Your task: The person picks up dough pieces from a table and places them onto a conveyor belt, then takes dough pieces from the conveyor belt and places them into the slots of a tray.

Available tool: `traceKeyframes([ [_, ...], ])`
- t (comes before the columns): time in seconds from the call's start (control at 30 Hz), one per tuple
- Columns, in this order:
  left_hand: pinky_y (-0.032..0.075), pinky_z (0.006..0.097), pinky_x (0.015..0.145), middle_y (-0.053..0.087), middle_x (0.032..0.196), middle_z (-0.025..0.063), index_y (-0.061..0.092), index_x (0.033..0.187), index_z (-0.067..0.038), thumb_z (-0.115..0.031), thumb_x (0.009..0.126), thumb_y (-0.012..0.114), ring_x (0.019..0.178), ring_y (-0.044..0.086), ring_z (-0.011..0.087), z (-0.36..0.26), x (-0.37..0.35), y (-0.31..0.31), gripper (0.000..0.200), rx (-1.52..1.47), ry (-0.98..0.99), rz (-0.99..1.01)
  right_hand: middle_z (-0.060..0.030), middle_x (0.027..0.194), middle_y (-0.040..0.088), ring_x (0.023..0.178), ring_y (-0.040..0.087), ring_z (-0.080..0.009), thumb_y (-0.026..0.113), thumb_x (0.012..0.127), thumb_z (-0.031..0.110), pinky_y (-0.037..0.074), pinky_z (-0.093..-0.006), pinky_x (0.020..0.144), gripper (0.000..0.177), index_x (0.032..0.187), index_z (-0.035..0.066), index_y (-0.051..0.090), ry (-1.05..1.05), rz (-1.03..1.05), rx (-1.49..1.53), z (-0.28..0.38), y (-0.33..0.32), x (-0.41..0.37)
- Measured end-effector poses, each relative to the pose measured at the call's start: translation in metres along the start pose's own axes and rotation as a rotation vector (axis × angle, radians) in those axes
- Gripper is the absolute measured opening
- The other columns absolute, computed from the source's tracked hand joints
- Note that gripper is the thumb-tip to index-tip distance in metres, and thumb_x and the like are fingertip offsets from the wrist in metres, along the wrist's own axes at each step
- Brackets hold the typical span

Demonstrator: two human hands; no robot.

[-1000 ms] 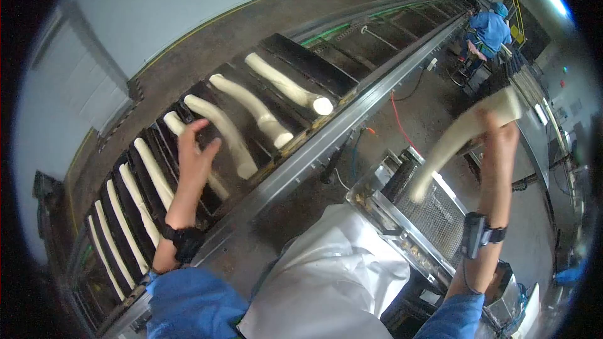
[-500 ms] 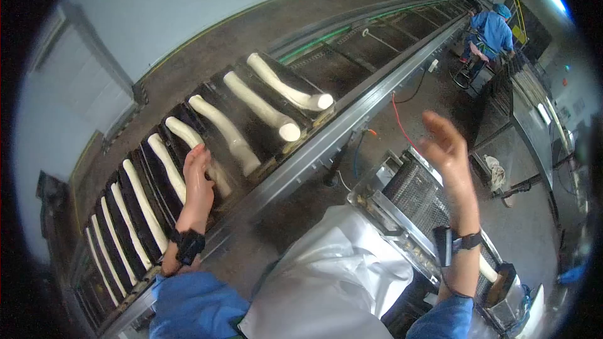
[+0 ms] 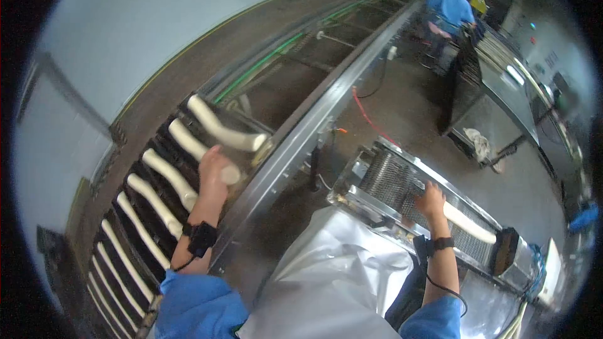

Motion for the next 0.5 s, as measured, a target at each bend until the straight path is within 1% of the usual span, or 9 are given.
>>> traceKeyframes([
  [0.07,0.044,0.0260,0.087,0.048,0.107,0.0042,0.048,0.130,-0.006,0.009,0.073,0.054,0.100,0.050,0.0152,-0.005,-0.011,-0.014,0.059,0.155,0.254,-0.132,-0.0140,0.122,0.058,0.119,0.052,-0.0336,0.072,0.073,0.020,0.038,-0.0523,0.103,0.056,0.125,0.010,0.055,-0.010,0.099,-0.050,-0.034,0.027,-0.001],
  [0.1,0.041,0.0288,0.094,0.047,0.117,0.0068,0.049,0.130,-0.008,0.013,0.068,0.053,0.106,0.048,0.0178,-0.002,-0.010,-0.027,0.066,0.203,0.232,-0.073,-0.0140,0.122,0.058,0.119,0.052,-0.0336,0.072,0.073,0.020,0.038,-0.0523,0.103,0.056,0.125,0.010,0.055,0.010,0.091,-0.045,-0.039,0.024,-0.007],
  [0.13,0.037,0.0347,0.103,0.043,0.134,0.0132,0.050,0.130,-0.011,0.016,0.065,0.053,0.122,0.045,0.0275,-0.009,-0.014,-0.031,0.070,0.430,0.372,-0.088,-0.0135,0.119,0.058,0.117,0.053,-0.0331,0.071,0.073,0.020,0.038,-0.0518,0.103,0.053,0.123,0.010,0.055,-0.042,0.041,0.003,-0.034,0.015,-0.014],
  [0.2,0.033,0.0406,0.109,0.036,0.146,0.0194,0.049,0.132,-0.012,0.015,0.064,0.054,0.135,0.036,0.0375,-0.033,-0.040,-0.024,0.074,1.136,0.737,-0.139,-0.0130,0.116,0.059,0.115,0.054,-0.0327,0.071,0.073,0.019,0.038,-0.0514,0.103,0.051,0.120,0.010,0.056,-0.088,-0.013,0.048,-0.028,0.009,-0.022],
  [0.27,0.029,0.0431,0.112,0.033,0.149,0.0235,0.048,0.135,-0.013,0.016,0.065,0.052,0.140,0.027,0.0426,-0.055,-0.070,-0.002,0.075,1.681,0.489,-0.212,-0.0129,0.112,0.059,0.112,0.055,-0.0328,0.072,0.071,0.020,0.038,-0.0505,0.103,0.050,0.117,0.010,0.057,-0.142,-0.094,0.049,-0.025,0.013,-0.025],
  [0.3,0.028,0.0460,0.113,0.034,0.149,0.0212,0.048,0.136,-0.011,0.018,0.065,0.051,0.140,0.029,0.0411,-0.055,-0.064,-0.011,0.076,1.530,0.528,-0.202,-0.0139,0.111,0.058,0.112,0.054,-0.0337,0.074,0.070,0.020,0.039,-0.0497,0.101,0.048,0.115,0.009,0.057,-0.118,-0.067,0.036,-0.019,0.011,-0.024],
  [0.33,0.028,0.0435,0.114,0.037,0.148,0.0181,0.048,0.135,-0.009,0.017,0.066,0.051,0.140,0.032,0.0360,-0.055,-0.060,-0.017,0.074,1.185,0.655,-0.122,-0.0154,0.111,0.058,0.112,0.054,-0.0346,0.075,0.069,0.021,0.040,-0.0492,0.099,0.048,0.111,0.008,0.058,-0.111,-0.035,0.011,-0.008,0.004,-0.026],
  [0.43,0.031,0.0319,0.109,0.045,0.140,0.0133,0.048,0.135,-0.005,0.013,0.075,0.057,0.133,0.042,0.0264,-0.045,-0.056,-0.004,0.064,0.645,0.329,0.013,-0.0170,0.111,0.058,0.109,0.055,-0.0350,0.075,0.068,0.022,0.043,-0.0491,0.093,0.047,0.108,0.007,0.058,-0.073,-0.045,0.092,0.013,0.000,-0.026],
  [0.5,0.037,0.0326,0.103,0.049,0.134,0.0144,0.045,0.138,-0.005,0.008,0.080,0.060,0.123,0.048,0.0250,-0.048,-0.070,0.020,0.062,0.557,0.173,-0.030,-0.0182,0.106,0.060,0.103,0.058,-0.0371,0.074,0.069,0.022,0.046,-0.0477,0.088,0.045,0.109,0.005,0.059,-0.122,-0.083,0.246,0.008,0.005,-0.022],
])
Point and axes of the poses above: each hand's wrist, its own x-axis towards the middle knuckle, its own y-axis out of the palm, z = x × y, the point moved 4 cm from there along x, towards the middle knuckle
